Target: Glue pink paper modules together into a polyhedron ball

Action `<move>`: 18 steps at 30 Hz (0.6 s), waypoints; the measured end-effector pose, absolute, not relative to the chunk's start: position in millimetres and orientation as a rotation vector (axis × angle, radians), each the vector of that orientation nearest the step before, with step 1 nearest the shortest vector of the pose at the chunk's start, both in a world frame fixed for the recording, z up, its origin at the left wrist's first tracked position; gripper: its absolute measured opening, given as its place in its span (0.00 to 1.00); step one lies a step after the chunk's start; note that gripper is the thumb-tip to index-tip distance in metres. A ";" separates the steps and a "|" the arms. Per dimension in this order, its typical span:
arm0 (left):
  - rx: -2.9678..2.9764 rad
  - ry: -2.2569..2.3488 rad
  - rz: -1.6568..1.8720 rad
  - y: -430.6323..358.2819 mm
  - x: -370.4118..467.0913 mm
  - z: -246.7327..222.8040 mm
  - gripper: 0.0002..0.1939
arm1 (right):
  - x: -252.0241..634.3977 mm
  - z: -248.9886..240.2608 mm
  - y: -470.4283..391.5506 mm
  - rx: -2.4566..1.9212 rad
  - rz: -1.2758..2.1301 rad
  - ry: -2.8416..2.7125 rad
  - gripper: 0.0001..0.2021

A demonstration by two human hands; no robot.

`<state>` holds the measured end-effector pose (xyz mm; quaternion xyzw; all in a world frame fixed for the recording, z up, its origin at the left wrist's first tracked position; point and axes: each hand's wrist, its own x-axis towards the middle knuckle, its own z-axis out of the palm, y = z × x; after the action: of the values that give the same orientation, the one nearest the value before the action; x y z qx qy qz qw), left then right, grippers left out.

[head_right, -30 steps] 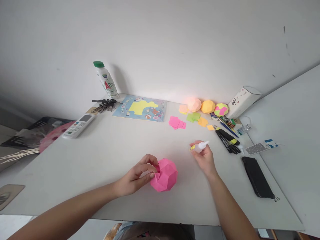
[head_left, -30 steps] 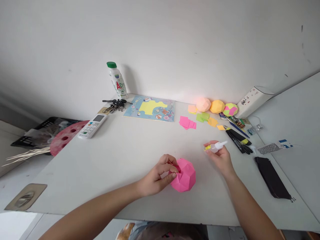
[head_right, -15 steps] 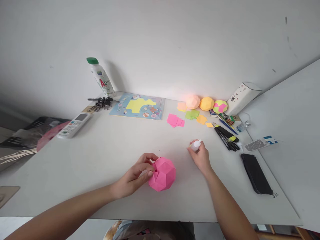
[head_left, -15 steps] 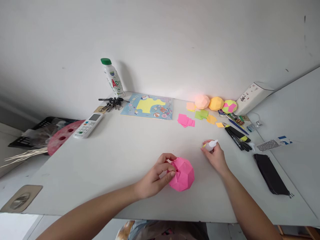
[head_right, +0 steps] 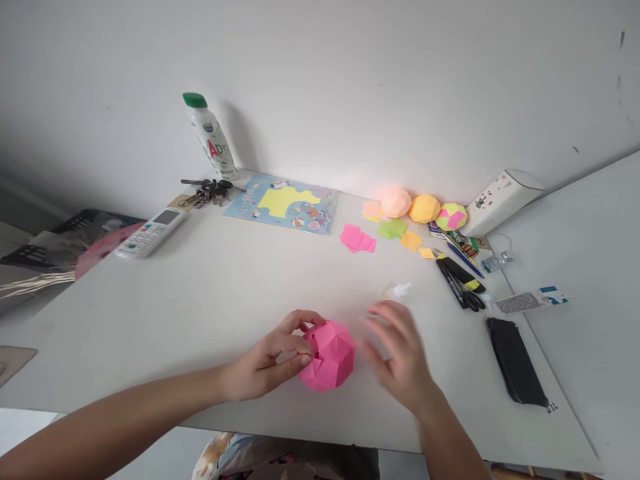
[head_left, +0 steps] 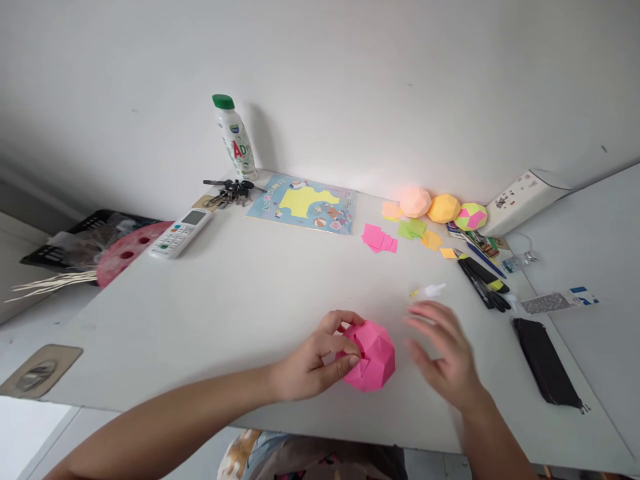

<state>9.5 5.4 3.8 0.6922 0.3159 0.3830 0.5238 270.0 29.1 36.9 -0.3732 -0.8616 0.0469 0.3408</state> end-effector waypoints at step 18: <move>1.838 0.819 1.039 -4.2 12.4 7.5 0.12 | 240.9 15.4 20.3 -0.705 0.802 -2.577 0.22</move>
<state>12.4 -4.2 7.5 0.7348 0.3273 0.4155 0.4246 240.9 20.3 15.4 -0.2490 -0.9095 0.2829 0.1751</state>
